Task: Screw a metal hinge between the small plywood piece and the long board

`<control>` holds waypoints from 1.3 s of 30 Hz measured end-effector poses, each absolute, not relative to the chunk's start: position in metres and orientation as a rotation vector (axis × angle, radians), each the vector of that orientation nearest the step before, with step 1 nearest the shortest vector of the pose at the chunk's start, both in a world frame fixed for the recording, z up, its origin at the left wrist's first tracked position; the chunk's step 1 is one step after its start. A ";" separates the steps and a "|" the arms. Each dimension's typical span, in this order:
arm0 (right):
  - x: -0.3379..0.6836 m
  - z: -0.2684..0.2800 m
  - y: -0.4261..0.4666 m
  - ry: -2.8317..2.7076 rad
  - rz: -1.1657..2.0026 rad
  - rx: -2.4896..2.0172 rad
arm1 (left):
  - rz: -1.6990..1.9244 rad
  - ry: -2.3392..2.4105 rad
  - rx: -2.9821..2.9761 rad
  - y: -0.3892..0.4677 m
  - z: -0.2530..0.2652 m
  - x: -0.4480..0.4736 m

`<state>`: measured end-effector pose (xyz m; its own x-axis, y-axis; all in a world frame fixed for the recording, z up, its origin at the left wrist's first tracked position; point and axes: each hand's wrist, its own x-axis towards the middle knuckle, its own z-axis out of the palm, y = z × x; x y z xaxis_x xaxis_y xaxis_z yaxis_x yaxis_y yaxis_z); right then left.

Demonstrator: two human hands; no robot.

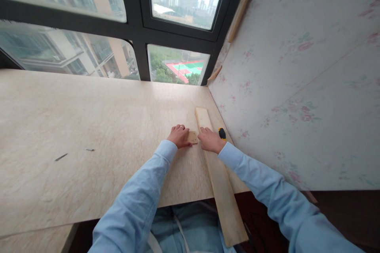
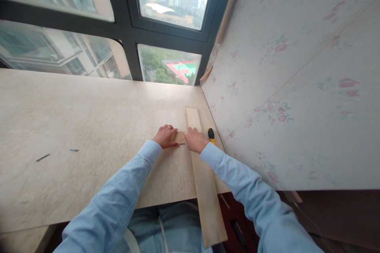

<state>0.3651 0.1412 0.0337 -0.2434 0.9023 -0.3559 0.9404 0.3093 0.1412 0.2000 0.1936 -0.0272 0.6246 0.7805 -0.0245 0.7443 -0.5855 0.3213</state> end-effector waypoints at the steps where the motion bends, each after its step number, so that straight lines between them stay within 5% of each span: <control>1: 0.364 0.034 0.143 2.202 -0.143 1.635 | 0.176 1.238 2.546 0.192 -0.028 0.197; 17: 0.347 0.029 0.144 2.112 -0.086 1.534 | 0.783 1.226 1.941 0.147 -0.065 0.175; 39: 0.360 0.041 0.164 2.057 -0.201 1.373 | 1.044 0.949 1.233 0.131 -0.088 0.180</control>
<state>0.3595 0.1638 0.0409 -0.2420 0.7713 -0.5887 0.8706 0.4404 0.2191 0.1798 0.1312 -0.0876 0.2638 0.9646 -0.0075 -0.0995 0.0349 0.9944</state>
